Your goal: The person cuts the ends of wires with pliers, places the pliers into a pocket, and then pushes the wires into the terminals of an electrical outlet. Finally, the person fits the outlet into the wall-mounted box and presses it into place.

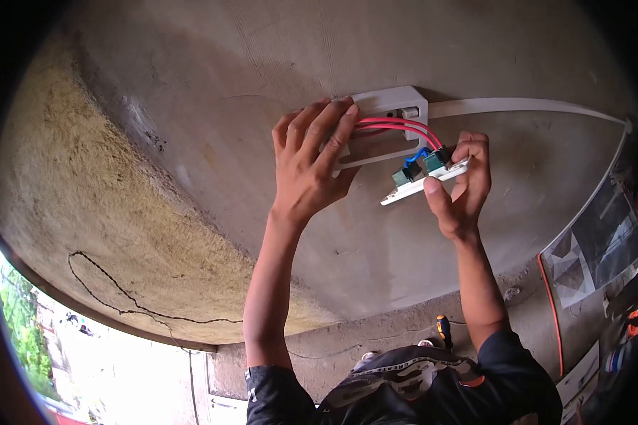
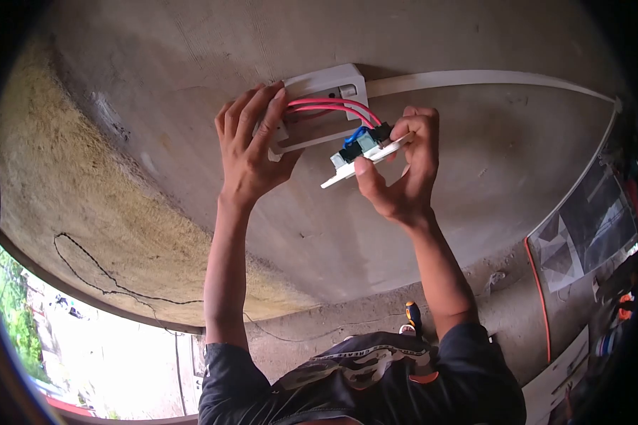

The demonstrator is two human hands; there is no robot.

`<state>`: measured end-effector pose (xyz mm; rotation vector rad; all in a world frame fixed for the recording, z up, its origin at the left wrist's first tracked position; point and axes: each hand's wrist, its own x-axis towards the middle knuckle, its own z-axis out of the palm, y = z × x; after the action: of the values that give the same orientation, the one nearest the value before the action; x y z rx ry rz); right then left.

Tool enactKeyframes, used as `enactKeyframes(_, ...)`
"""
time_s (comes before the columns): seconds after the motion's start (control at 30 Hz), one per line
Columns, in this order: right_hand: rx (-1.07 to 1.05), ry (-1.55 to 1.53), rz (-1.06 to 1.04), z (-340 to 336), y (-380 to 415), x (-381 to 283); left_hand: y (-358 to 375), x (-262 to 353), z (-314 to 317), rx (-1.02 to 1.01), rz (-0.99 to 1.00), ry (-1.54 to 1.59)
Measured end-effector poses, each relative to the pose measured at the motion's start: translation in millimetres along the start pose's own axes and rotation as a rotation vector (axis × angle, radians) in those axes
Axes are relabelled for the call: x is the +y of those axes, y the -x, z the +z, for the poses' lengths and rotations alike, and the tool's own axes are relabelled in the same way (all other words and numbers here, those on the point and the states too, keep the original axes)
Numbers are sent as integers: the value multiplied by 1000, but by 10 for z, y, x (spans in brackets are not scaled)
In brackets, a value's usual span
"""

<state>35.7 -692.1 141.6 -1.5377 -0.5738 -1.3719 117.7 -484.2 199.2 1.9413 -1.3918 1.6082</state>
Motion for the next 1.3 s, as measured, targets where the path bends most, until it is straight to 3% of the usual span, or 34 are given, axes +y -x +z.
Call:
enactKeyframes(0.17, -14, -179, 72, 1, 36, -22, 4, 0, -6, -37, -14, 23)
enactKeyframes(0.27, 58, -325, 244, -85, -2, -26, 52, -60, 86, -24, -7, 34)
enactKeyframes(0.33, 251, -900, 807, -233, -180, -230, 66, -53, 118, -1, -3, 23)
enactKeyframes(0.4, 217, -816, 748, -254, -154, -185, 37, -17, 95, 17, -37, 87)
enactKeyframes(0.47, 3, -367, 283, -203, -127, -172, 9, 1, 70, 1, -36, 50)
enactKeyframes(0.53, -35, -406, 337, -207, -134, -267, 9, 7, 74, -17, -37, 14)
enactKeyframes(0.63, -153, -112, -111, -187, -115, -189, 36, -6, 101, -29, -26, -74)
enactKeyframes(0.67, -154, -114, -110, -221, -148, -201, 45, -7, 94, -68, -30, -102)
enactKeyframes(0.73, -318, 270, -367, -289, -267, -287, 47, 2, 53, -106, -38, -135)
enactKeyframes(0.83, -355, 202, -336, -343, -400, -275, -29, 93, -96, -108, -68, -30)
enactKeyframes(0.93, -382, 124, -293, -401, -485, -248, 0, 217, -245, 19, -92, 95)
enactKeyframes(1.0, -392, -88, -187, -398, -485, -174, 22, 254, -339, -147, -112, 189)
enactKeyframes(1.2, -402, -228, -82, -380, -528, -82, -48, 267, -289, -143, -140, 225)
enactKeyframes(1.3, -437, -216, -94, -443, -538, -67, -64, 267, -342, -239, -226, 368)
